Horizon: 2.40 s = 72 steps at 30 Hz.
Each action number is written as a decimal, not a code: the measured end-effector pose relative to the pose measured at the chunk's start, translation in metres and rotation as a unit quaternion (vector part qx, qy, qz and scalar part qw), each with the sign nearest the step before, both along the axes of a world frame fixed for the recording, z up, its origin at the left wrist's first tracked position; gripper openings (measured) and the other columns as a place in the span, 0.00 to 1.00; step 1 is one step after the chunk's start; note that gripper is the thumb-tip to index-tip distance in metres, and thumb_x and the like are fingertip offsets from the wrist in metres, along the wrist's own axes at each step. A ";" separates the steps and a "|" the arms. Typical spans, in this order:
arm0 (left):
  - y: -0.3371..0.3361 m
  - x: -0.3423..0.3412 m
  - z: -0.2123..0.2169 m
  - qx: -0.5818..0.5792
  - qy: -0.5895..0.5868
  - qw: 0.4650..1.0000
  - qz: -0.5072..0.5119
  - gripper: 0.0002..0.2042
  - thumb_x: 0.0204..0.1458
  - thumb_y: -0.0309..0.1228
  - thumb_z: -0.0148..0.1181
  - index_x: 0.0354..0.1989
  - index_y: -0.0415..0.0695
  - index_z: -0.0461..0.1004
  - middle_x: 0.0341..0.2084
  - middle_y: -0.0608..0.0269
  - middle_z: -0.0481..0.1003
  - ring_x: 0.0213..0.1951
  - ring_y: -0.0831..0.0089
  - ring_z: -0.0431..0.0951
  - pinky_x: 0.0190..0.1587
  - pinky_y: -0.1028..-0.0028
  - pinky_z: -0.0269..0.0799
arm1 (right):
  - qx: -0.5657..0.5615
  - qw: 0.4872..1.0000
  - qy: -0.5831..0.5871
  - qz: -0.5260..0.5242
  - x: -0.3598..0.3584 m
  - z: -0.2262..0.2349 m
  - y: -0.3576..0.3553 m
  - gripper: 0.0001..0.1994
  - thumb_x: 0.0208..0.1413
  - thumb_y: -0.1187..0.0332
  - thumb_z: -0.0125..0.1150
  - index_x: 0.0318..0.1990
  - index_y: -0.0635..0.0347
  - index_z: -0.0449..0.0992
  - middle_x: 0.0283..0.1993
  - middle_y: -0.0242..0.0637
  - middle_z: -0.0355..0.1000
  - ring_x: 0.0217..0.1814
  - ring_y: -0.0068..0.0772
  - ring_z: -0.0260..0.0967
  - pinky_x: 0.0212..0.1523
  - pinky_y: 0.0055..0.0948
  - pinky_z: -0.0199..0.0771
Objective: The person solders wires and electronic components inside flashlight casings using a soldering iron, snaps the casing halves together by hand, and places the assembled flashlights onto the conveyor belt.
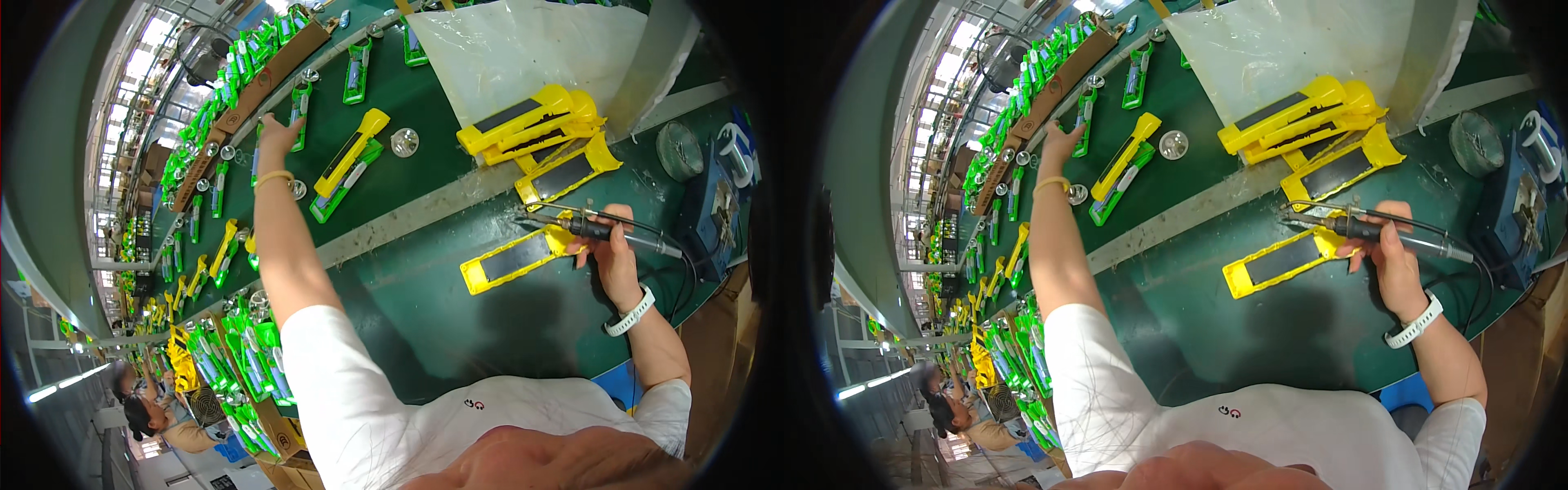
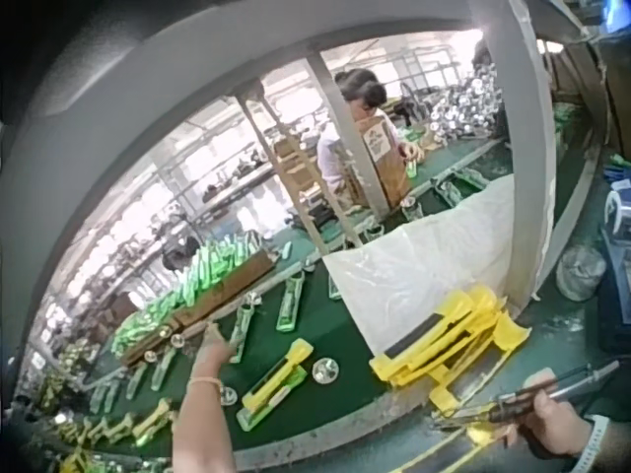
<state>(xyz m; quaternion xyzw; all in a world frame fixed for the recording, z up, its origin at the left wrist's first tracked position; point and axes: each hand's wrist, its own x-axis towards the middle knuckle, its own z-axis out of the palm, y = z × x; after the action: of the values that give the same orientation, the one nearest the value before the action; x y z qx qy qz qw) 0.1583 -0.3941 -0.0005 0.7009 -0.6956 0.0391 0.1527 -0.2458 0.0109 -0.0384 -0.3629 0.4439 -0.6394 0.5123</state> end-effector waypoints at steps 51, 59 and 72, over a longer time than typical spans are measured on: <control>0.422 -0.113 -0.007 0.007 0.243 0.881 -0.406 0.06 0.39 0.24 0.63 0.28 0.44 0.75 0.24 0.62 0.71 0.29 0.66 0.70 0.31 0.71 0.65 | -0.052 0.997 0.046 -0.040 0.070 0.002 0.095 0.14 0.52 0.68 0.58 0.36 0.57 0.57 0.26 0.31 0.61 0.17 0.16 0.56 0.16 0.16 0.56; 0.420 -0.118 0.002 0.076 0.203 0.911 -0.350 0.05 0.39 0.24 0.62 0.26 0.41 0.73 0.28 0.58 0.64 0.32 0.63 0.67 0.31 0.69 0.66 | -0.021 0.989 0.145 -0.013 0.069 0.006 0.099 0.12 0.48 0.75 0.60 0.34 0.61 0.61 0.23 0.25 0.62 0.22 0.10 0.56 0.21 0.15 0.57; 0.419 -0.120 0.000 0.078 0.196 0.912 -0.353 0.06 0.38 0.23 0.62 0.26 0.41 0.72 0.29 0.57 0.64 0.32 0.63 0.68 0.31 0.69 0.67 | -0.016 0.991 0.129 0.004 0.070 0.007 0.098 0.13 0.49 0.74 0.59 0.36 0.61 0.59 0.22 0.28 0.63 0.19 0.12 0.59 0.19 0.15 0.60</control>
<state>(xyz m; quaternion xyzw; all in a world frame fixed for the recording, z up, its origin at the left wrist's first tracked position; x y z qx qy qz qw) 0.0385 0.0248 -0.0005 0.4133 -0.8546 -0.2095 0.2344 -0.1758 0.1093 -0.0318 -0.4525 0.4947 -0.5923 0.4468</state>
